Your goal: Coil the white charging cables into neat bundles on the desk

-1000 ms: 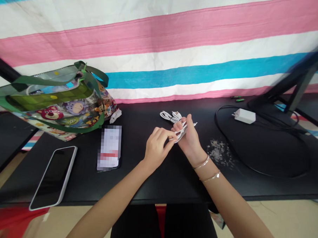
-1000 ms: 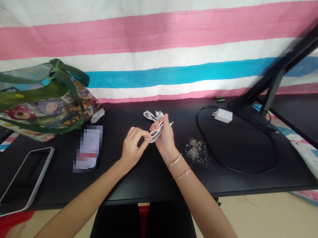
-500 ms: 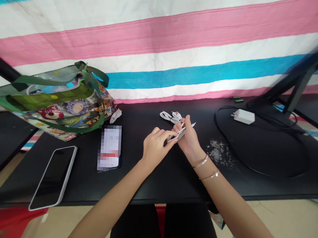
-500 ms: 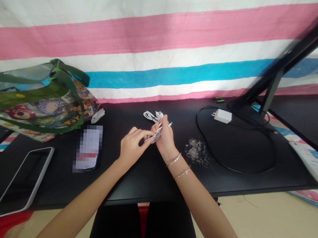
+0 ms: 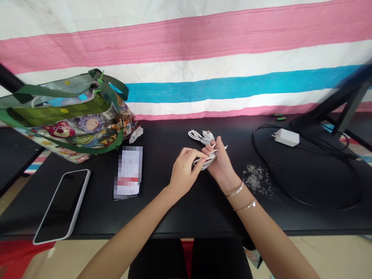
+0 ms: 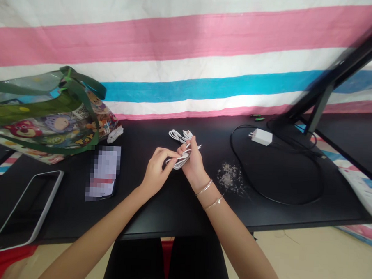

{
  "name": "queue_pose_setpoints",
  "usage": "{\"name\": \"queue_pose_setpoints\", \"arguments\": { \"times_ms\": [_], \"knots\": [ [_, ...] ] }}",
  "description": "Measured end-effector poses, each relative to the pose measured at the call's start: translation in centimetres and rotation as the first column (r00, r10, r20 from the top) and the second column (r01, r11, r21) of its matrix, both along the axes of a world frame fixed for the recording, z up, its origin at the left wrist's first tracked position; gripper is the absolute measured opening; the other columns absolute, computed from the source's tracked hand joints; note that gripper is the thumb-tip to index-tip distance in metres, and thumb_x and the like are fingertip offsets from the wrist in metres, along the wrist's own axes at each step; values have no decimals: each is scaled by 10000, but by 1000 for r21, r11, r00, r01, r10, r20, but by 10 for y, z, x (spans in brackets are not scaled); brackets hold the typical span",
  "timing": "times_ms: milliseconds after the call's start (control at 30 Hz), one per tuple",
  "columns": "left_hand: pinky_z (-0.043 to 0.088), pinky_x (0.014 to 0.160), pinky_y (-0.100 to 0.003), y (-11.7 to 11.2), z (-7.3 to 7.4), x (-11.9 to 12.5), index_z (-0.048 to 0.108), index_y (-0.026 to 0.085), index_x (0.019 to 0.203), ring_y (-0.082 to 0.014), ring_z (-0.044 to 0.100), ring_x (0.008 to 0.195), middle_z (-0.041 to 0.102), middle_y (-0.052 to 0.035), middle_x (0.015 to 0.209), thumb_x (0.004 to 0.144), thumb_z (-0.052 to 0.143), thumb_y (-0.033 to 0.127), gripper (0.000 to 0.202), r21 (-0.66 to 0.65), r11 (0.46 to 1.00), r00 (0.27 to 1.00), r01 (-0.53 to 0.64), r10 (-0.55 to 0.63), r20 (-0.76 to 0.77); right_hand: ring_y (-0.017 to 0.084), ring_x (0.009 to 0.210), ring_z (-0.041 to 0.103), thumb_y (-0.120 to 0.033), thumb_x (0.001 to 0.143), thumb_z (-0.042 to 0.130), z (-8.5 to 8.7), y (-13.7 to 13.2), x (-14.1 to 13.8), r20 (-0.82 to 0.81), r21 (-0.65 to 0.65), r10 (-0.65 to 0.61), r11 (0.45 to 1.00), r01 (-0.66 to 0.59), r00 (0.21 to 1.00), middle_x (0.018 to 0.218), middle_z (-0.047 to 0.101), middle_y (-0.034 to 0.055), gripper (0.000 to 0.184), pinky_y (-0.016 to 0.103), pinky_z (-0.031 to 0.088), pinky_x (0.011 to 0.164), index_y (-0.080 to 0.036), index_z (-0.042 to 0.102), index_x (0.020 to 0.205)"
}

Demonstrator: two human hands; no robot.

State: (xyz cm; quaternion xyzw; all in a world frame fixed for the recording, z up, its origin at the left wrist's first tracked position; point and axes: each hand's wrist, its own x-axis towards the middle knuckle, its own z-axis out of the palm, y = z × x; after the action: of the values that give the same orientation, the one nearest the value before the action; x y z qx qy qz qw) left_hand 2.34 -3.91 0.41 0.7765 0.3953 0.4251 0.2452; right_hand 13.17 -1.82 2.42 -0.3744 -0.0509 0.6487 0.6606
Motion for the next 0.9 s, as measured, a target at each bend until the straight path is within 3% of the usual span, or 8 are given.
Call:
{"name": "queue_pose_setpoints", "arguments": {
  "times_ms": [300, 533, 733, 900],
  "knots": [
    [481, 855, -322, -1, -1, 0, 586, 214, 814, -183, 596, 948, 694, -47, 930, 896, 489, 197, 128, -55, 997, 991, 56, -49, 128, 45, 311, 324, -355, 897, 485, 10, -4, 1, -141, -55, 20, 998, -28, 990, 346, 305, -98, 421, 128, 304, 343, -204, 329, 536],
    [480, 891, -343, 1, -3, 1, 599, 210, 862, -195, 579, 1000, 707, -48, 943, 901, 492, 207, 113, 31, 994, 990, 108, -110, 86, 47, 311, 316, -306, 955, 312, 16, -5, 2, -205, -101, -38, 995, 18, 978, 339, 296, -81, 438, 124, 295, 344, -200, 343, 531],
    [463, 943, -381, 2, -5, 1, 599, 211, 885, -211, 550, 1076, 709, -55, 1019, 915, 474, 220, 129, 74, 988, 989, 138, -142, 52, 61, 349, 360, -316, 939, 347, 12, -3, 6, -207, -34, -23, 999, 16, 978, 377, 322, -73, 406, 141, 344, 373, -204, 361, 548],
    [458, 953, -381, 3, -6, -1, 605, 206, 885, -212, 539, 1101, 700, -66, 1063, 912, 486, 227, 124, 41, 990, 989, 132, -134, 67, 71, 410, 431, -302, 847, 533, 2, -2, 10, -168, 113, 64, 993, -45, 984, 437, 376, -73, 325, 172, 434, 449, -209, 397, 566]
  ]
}}
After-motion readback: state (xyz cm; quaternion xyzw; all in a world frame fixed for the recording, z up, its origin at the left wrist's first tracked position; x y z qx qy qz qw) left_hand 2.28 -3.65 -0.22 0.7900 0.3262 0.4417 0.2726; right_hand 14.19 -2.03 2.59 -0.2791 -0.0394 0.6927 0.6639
